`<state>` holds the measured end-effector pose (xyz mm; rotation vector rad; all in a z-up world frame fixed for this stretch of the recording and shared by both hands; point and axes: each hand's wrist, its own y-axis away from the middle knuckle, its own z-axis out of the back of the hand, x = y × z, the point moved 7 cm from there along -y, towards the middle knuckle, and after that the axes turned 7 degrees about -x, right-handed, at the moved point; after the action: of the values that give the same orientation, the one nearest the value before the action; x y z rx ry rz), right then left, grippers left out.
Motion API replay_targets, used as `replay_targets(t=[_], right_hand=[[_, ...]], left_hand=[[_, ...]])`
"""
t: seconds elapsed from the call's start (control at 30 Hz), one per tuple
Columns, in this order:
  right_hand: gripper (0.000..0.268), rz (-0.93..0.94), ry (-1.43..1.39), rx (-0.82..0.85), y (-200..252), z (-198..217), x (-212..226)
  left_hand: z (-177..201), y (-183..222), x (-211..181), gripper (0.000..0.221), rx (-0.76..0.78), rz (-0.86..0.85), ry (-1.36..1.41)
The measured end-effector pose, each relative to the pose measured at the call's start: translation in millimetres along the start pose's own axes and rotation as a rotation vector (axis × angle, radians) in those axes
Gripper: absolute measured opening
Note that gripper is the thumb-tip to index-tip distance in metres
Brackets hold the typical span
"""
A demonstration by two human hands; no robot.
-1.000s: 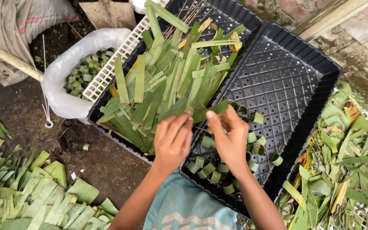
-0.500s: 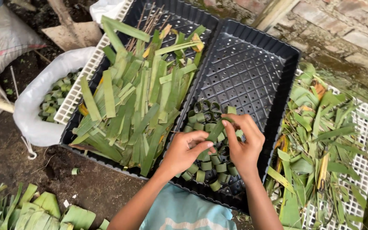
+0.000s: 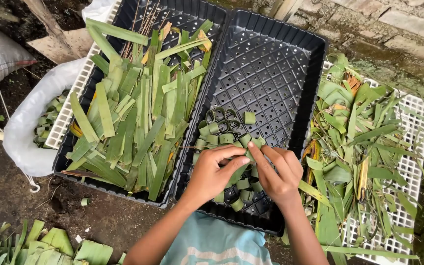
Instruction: Weaving long green leaves into small circular rings and placing them into a black plastic tray.
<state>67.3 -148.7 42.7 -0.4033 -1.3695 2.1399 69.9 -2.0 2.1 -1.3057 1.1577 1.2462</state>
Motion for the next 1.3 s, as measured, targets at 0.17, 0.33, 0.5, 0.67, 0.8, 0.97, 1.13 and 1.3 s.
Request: replay_targets(t=[0.17, 0.33, 0.5, 0.67, 0.8, 0.97, 1.13, 1.3], right_hand=[[0.032, -0.042, 0.009, 0.047, 5.7, 6.4, -2.7], [0.034, -0.153, -0.056, 0.059, 7.2, 5.3, -5.2], [0.024, -0.572, -0.396, 0.122, -4.4, -4.9, -26.4], [0.023, -0.53, -0.4, 0.152, 0.2, -12.0, -16.9], [0.027, -0.433, -0.389, 0.161, 7.5, -17.2, -7.8], [0.034, -0.434, -0.43, 0.198, 15.5, -23.8, -6.5], [0.049, -0.557, -0.589, 0.271, 26.4, -29.3, -14.2], [0.02, -0.738, -0.792, 0.194, 51.4, -42.3, -27.8]], left_hand=[[-9.3, -0.5, -17.3, 0.018, -0.009, -0.098, -0.115], [-11.4, -4.1, -12.4, 0.015, -0.008, -0.105, -0.184], [-5.9, -7.3, -10.2, 0.022, -0.022, -0.026, -0.204], [-3.0, -8.0, 24.4, 0.025, -0.081, 0.006, -0.059], [-2.4, -8.3, 42.7, 0.027, -0.059, 0.114, 0.168], [2.0, -11.1, 52.1, 0.029, -0.063, 0.136, 0.236], [9.2, -12.2, 53.7, 0.027, -0.092, 0.128, 0.264], [11.2, -12.2, 34.5, 0.03, -0.125, 0.052, 0.153]])
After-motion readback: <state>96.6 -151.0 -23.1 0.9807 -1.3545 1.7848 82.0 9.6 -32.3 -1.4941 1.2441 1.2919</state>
